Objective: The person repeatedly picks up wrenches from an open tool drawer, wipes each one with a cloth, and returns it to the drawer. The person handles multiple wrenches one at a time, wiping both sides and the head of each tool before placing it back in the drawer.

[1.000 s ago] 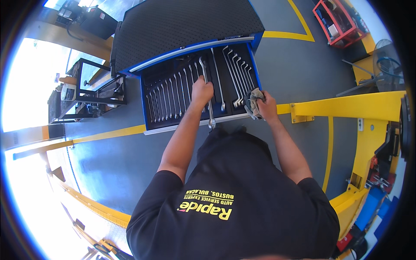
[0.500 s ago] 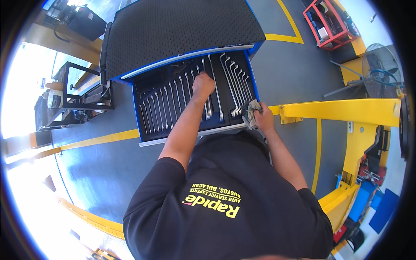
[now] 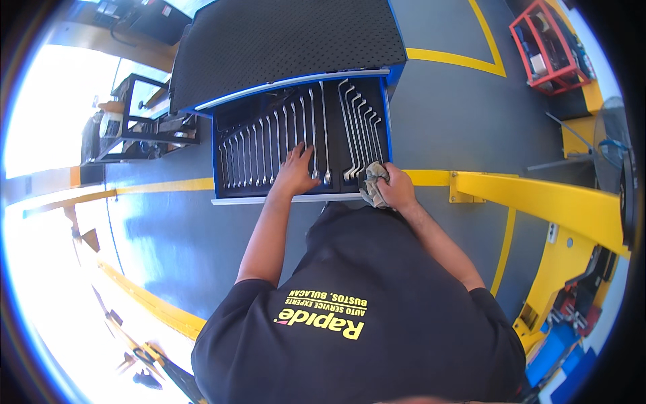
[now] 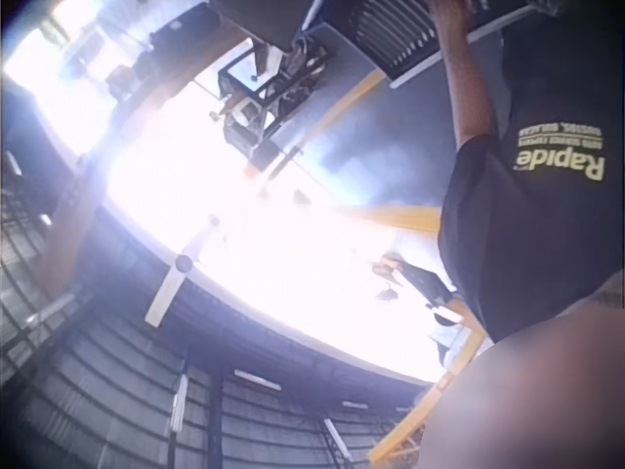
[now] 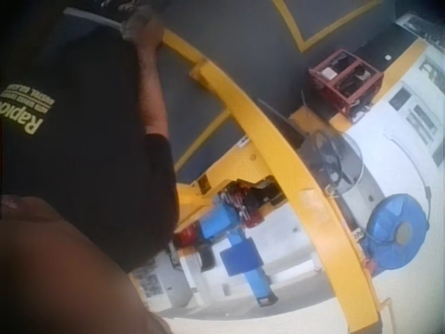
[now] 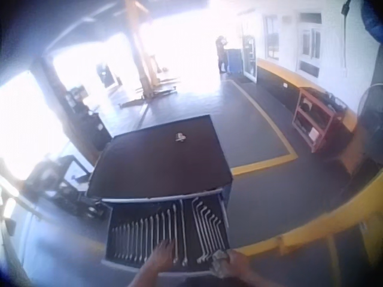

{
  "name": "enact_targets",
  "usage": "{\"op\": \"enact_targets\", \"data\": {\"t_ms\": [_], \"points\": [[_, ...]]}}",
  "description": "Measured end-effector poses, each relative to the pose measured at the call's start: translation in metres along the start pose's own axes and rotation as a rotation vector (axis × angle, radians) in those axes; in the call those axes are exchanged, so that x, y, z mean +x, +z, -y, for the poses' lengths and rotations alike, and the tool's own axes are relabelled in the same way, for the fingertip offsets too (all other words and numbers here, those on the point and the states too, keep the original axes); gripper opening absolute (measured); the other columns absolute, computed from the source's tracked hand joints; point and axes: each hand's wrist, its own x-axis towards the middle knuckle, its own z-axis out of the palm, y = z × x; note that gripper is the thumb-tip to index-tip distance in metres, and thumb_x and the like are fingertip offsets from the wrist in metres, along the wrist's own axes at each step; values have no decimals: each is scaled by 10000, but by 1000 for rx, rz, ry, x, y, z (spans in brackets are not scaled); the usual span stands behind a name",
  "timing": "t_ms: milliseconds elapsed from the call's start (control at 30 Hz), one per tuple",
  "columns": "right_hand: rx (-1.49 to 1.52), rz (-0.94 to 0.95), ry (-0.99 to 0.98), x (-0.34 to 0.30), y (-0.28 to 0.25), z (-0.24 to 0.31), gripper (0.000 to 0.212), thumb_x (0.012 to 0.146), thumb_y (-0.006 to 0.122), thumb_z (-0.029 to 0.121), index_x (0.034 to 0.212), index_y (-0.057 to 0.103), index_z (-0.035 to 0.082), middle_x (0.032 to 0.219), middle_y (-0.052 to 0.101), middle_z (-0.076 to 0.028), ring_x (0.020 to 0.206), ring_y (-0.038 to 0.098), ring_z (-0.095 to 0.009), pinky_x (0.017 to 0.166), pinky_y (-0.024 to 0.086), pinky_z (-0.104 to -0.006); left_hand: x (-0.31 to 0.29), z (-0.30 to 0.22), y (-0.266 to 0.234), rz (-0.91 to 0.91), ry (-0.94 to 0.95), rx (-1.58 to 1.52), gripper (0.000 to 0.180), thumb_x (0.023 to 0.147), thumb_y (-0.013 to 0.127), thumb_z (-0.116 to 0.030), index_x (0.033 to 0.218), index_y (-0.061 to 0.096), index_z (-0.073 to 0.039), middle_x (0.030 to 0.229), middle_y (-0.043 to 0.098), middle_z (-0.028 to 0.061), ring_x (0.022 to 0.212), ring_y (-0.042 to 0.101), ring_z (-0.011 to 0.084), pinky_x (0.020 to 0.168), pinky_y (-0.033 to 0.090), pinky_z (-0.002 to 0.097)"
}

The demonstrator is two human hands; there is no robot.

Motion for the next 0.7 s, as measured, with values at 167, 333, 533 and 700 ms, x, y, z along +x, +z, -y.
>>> {"op": "enact_targets", "data": {"t_ms": [167, 333, 533, 700], "points": [[68, 215, -138, 17, 1, 4, 283, 863, 627, 162, 1103, 659, 16, 974, 724, -251, 956, 685, -476, 828, 544, -541, -26, 6, 19, -106, 33, -14, 932, 708, 938, -265, 1541, 529, -187, 1652, 399, 74, 1494, 386, 348, 1186, 398, 536], [43, 306, 0, 21, 22, 7, 353, 850, 635, 160, 1169, 651, 11, 1037, 734, -269, 1007, 695, -471, 885, 557, -525, -25, 13, 25, -187, 175, 69, 896, 735, 918, -297, 1538, 536, -186, 1669, 398, 31, 1540, 340, 319, 1211, 342, 553], [9, 298, 13, 21, 30, 1, 404, 850, 644, 167, 1222, 637, 10, 1058, 733, -279, 1027, 697, -474, 897, 565, -513, -14, 27, 26, -150, 218, 147, 845, 769, 886, -351, 1525, 544, -189, 1663, 430, -11, 1593, 279, 275, 1245, 242, 592], [-27, 210, -33, 19, 34, 5, 429, 853, 640, 169, 1227, 648, -41, 1058, 739, -278, 1034, 703, -465, 907, 569, -478, -15, 36, 34, -152, 233, 87, 889, 748, 896, -338, 1544, 527, -197, 1680, 412, 10, 1594, 287, 262, 1247, 224, 607]]}}
